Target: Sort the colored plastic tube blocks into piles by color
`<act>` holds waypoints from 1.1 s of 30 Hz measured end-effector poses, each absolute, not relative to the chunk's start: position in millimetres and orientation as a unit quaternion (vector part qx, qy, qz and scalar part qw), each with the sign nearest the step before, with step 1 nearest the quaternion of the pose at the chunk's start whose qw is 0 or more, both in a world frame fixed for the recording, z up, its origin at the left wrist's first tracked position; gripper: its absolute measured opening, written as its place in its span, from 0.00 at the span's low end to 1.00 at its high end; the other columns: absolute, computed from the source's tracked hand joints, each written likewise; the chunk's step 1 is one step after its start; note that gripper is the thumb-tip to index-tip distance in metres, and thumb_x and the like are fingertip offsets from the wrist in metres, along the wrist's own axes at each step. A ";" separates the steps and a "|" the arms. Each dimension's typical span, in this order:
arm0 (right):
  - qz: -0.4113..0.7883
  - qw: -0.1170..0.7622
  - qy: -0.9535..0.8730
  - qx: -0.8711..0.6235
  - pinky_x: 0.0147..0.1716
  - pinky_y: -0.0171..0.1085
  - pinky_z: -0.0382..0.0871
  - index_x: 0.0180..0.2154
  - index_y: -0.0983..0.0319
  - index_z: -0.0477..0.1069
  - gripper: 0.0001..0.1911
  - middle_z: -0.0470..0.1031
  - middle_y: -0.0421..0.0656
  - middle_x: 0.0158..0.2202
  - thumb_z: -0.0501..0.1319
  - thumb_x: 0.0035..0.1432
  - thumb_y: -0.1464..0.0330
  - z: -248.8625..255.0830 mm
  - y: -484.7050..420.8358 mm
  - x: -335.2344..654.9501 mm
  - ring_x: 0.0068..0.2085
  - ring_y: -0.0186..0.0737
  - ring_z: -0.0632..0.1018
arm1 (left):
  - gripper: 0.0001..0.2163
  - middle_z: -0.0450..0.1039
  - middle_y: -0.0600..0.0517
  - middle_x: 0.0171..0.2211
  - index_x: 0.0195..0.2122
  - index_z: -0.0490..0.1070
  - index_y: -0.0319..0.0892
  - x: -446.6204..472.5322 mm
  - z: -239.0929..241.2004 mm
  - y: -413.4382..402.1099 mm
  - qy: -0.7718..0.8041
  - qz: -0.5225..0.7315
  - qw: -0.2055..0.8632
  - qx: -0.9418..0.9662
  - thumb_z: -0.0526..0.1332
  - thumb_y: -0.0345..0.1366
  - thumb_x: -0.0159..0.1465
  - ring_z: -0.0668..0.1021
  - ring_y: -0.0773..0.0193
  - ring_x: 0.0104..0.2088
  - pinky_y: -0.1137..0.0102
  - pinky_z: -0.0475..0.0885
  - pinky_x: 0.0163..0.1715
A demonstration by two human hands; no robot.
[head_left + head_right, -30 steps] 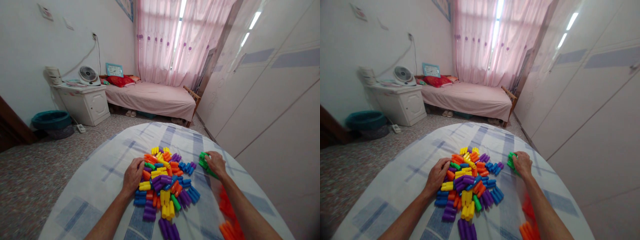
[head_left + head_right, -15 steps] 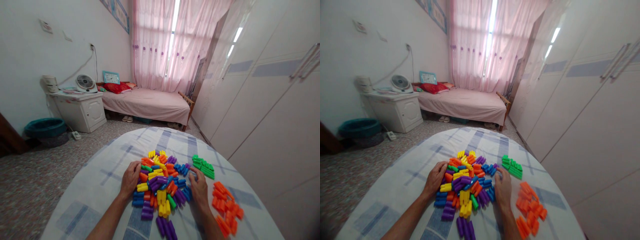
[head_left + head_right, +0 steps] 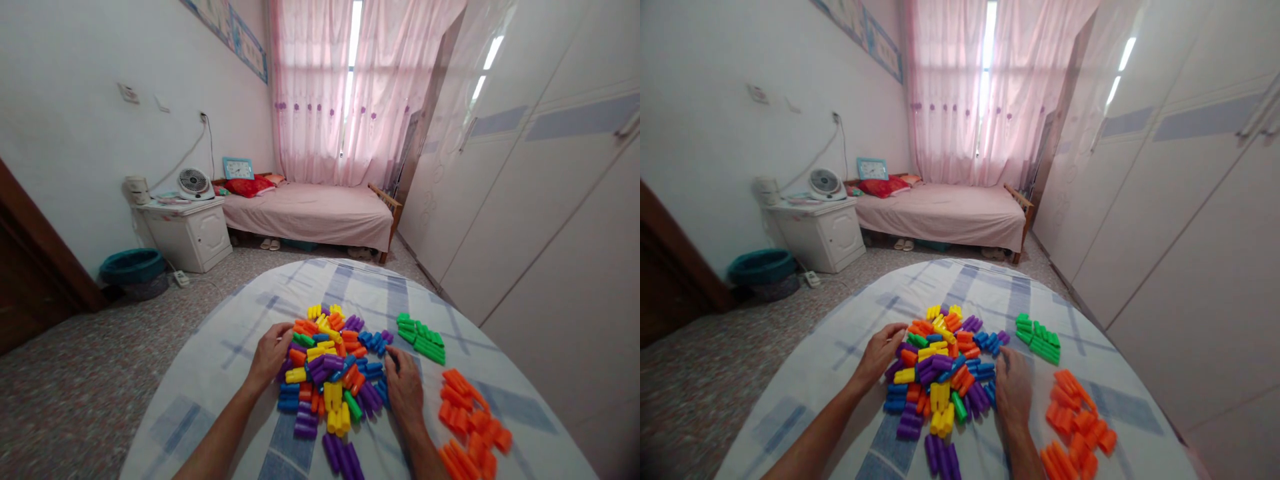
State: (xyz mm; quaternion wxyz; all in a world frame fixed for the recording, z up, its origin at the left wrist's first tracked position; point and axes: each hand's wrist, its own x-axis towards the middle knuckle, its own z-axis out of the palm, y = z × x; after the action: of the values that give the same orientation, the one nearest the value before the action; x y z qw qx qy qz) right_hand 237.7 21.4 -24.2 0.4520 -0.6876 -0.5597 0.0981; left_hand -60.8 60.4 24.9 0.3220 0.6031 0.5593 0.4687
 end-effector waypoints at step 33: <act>0.089 0.446 -0.561 -0.692 0.49 0.44 0.62 0.39 0.59 0.72 0.15 0.74 0.46 0.43 0.50 0.55 0.63 -24.7 17.5 232.9 0.46 0.46 0.72 | 0.13 0.73 0.53 0.22 0.26 0.67 0.38 -40.6 17.3 164.5 0.542 0.404 0.444 0.588 0.64 0.43 0.46 0.76 0.64 0.24 0.70 0.71 0.25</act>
State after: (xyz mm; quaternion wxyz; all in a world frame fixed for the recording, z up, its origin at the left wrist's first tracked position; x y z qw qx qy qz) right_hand 232.9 17.5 -24.7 0.4458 -0.6920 -0.5607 0.0892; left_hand -40.6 164.5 17.3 0.4445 0.5883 0.5417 0.4037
